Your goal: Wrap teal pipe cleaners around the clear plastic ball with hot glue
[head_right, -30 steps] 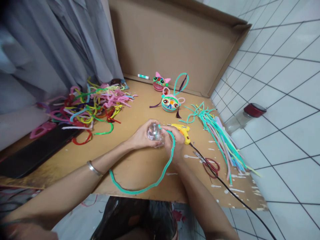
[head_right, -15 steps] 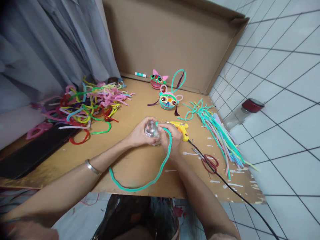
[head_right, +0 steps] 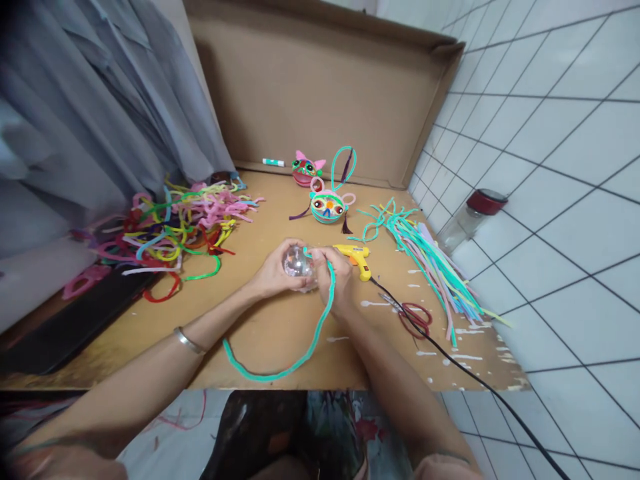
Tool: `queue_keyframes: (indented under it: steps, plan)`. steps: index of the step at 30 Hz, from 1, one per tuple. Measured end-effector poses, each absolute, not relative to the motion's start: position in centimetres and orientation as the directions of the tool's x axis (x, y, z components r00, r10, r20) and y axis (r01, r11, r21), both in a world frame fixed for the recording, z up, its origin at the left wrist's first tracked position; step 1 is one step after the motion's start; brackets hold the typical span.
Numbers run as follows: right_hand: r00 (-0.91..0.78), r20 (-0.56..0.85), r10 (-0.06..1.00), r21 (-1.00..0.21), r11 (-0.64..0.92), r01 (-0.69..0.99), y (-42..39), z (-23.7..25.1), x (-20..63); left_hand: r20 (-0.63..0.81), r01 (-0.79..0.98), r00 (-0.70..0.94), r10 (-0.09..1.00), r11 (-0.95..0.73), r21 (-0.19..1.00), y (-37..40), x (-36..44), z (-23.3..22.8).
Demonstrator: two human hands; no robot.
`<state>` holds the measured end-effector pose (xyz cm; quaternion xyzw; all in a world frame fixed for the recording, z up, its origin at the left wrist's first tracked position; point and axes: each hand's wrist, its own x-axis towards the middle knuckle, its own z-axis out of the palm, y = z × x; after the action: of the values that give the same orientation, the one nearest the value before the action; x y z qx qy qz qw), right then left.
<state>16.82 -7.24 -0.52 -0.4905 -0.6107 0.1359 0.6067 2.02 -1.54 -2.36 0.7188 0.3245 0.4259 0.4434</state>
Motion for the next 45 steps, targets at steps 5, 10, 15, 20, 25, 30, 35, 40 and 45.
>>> queue_keyframes:
  steps: [5,10,15,20,25,30,35,40,45]
  plan:
    - [0.247,0.6,0.761,-0.776,0.479,0.412,-7.1,-0.6,16.8,0.343,0.099,0.421,0.84,-0.418,0.903,-1.5,2.1,-2.4]
    - [0.26,0.595,0.761,-0.788,0.487,0.377,-7.0,-1.0,17.1,0.343,0.117,0.407,0.847,-0.42,0.9,-1.7,2.2,-1.9]
    - [0.254,0.584,0.771,-0.792,0.473,0.385,-7.0,-1.1,17.2,0.349,0.108,0.412,0.842,-0.426,0.898,-1.6,2.2,-1.8]
    - [0.198,0.587,0.785,-0.774,0.474,0.42,-7.4,-0.5,17.0,0.328,0.091,0.411,0.851,-0.396,0.914,-1.7,2.1,-1.6]
    - [0.129,0.642,0.756,-0.716,0.531,0.453,-7.4,-0.5,16.9,0.28,0.043,0.391,0.877,-0.321,0.946,-1.2,2.0,-1.8]
    - [0.152,0.701,0.697,-0.67,0.571,0.475,-6.9,-0.9,17.2,0.234,-0.065,0.331,0.914,-0.225,0.972,-0.8,1.9,-1.6]
    - [0.161,0.607,0.778,-0.766,0.519,0.38,-6.2,-1.4,17.3,0.191,-0.216,0.291,0.938,-0.13,0.968,-0.6,2.0,-1.5]
    - [0.107,0.446,0.888,-0.887,0.423,0.187,-5.9,-1.9,17.1,0.163,-0.275,0.296,0.941,-0.08,0.958,-0.5,2.0,-1.4]
    - [0.112,0.435,0.893,-0.898,0.421,0.127,-5.5,-2.3,17.3,0.162,-0.257,0.286,0.945,-0.087,0.963,-0.5,2.0,-1.4]
